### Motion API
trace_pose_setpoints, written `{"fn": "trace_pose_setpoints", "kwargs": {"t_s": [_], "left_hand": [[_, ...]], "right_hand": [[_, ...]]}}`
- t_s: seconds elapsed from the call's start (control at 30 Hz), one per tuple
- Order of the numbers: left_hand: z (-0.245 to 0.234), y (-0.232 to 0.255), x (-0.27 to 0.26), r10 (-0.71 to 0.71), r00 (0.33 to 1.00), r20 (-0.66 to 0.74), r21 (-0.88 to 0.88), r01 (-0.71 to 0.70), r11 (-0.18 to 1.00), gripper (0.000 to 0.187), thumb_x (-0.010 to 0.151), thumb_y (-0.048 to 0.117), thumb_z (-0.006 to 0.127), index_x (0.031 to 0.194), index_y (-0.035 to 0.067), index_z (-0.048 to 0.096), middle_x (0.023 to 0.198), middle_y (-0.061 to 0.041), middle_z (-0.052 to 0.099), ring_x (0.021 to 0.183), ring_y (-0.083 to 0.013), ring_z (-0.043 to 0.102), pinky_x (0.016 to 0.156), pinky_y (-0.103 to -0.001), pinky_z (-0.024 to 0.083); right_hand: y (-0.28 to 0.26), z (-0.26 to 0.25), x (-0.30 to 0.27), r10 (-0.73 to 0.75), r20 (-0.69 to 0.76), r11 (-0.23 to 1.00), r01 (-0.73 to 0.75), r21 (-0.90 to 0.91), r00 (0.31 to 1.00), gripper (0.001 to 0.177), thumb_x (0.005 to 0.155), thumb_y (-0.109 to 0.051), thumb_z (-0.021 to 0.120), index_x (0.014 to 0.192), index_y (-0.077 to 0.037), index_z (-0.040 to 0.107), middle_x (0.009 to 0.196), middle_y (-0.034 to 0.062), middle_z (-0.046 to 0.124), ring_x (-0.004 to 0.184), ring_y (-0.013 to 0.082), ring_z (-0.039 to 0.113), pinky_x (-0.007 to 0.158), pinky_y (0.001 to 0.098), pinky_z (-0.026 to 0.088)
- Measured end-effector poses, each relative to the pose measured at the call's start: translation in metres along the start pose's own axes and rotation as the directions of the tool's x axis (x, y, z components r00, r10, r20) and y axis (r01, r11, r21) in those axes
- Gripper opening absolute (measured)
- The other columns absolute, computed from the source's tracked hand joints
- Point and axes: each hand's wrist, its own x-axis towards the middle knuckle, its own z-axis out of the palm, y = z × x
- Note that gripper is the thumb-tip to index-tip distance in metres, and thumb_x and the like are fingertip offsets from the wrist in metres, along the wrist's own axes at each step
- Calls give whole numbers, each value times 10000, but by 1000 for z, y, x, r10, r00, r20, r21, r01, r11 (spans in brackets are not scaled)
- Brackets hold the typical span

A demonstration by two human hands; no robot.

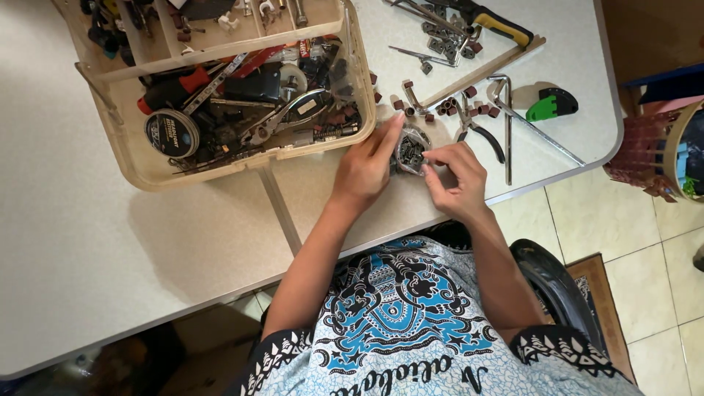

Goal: The person disassembles a small mechanical component by hand, removing small gears and fasteners, and places them onto a white table next to a toolbox and various hand tools.

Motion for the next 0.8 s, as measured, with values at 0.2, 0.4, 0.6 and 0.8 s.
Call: {"fn": "trace_pose_setpoints", "kwargs": {"t_s": [0.2, 0.4, 0.6, 0.8], "left_hand": [[0, -1, 1, -25, 999, 31, -10, 26, 1000, 562, 946, -77, 565, 1478, 107, 574, 1127, -135, 719, 927, -311, 697, 816, -417, 570], [-7, 4, 5, 53, 996, -72, -22, -55, 998, 480, 950, -68, 627, 1411, 65, 622, 1009, -119, 702, 840, -266, 663, 771, -393, 566], [-18, 16, 3, 73, 985, -157, -119, -92, 989, 411, 912, -95, 711, 1310, -10, 660, 999, -153, 704, 869, -263, 694, 770, -364, 584], [-14, 20, 0, 79, 980, -181, -272, -127, 954, 348, 923, -78, 744, 1250, 7, 664, 1039, -141, 722, 923, -282, 706, 827, -365, 595]], "right_hand": [[-2, 0, 2, 13, -5, 999, -13, 33, 1000, 248, 860, 73, 731, 1096, -4, 724, 928, 86, 668, 856, 178, 623, 766, 279, 502], [0, -2, 3, 7, -44, 999, -5, 53, 999, 231, 872, 101, 704, 1081, 4, 722, 923, 87, 672, 830, 159, 622, 723, 257, 486], [1, -3, 0, 23, -101, 999, -17, 51, 995, 218, 867, 111, 701, 1057, 8, 725, 906, 95, 663, 777, 154, 599, 665, 262, 449], [-15, -1, 1, -119, -90, 992, 116, -45, 989, 260, 850, 83, 781, 1087, -8, 727, 950, 100, 678, 856, 239, 621, 752, 318, 495]]}}
